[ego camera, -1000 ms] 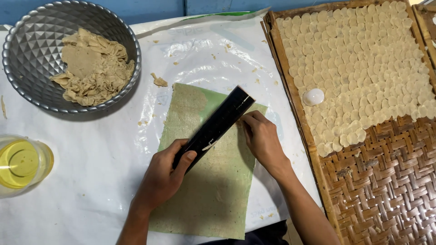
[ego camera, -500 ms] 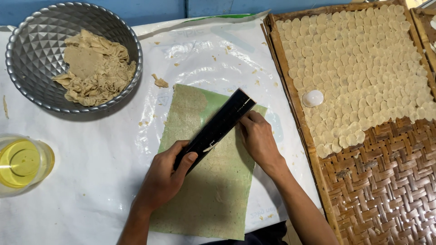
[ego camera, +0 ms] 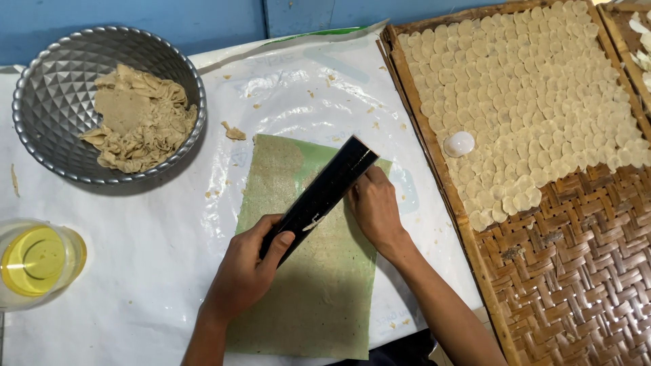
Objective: Rolling out small pieces of dough into thin discs using a rolling pin on a plastic sheet.
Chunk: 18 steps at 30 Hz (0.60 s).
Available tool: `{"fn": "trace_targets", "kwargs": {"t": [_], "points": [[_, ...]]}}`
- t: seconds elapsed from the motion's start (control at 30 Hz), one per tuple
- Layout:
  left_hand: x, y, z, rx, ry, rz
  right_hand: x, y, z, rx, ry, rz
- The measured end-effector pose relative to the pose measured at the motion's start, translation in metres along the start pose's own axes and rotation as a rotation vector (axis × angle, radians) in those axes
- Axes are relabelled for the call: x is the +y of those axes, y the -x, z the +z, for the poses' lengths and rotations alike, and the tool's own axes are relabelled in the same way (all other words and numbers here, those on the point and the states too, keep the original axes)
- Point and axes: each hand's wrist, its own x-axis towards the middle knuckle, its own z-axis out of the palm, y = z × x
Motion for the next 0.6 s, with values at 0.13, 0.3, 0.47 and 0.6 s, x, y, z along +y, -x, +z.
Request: {"fn": "trace_targets", "kwargs": {"t": [0.13, 0.3, 0.47, 0.6], "points": [[0.007, -0.005, 0.003, 0.014, -0.012, -0.043, -0.012, 0.01, -0.008, 0.004, 0.093, -0.043], [0.008, -0.012, 0.016, 0.069, 0.04, -0.102, -0.034, 0.017, -0.043, 0.059, -0.043, -0.017], [0.001, -0.019, 0.042, -0.036, 0.14, 0.003, -0.055, 0.023, -0.07, 0.207, -0.419, 0.153], [0.019, -0.014, 0.057, -0.017, 0.095, 0.013, -0.068, 0.031, -0.072, 0.287, -0.644, 0.147]]}}
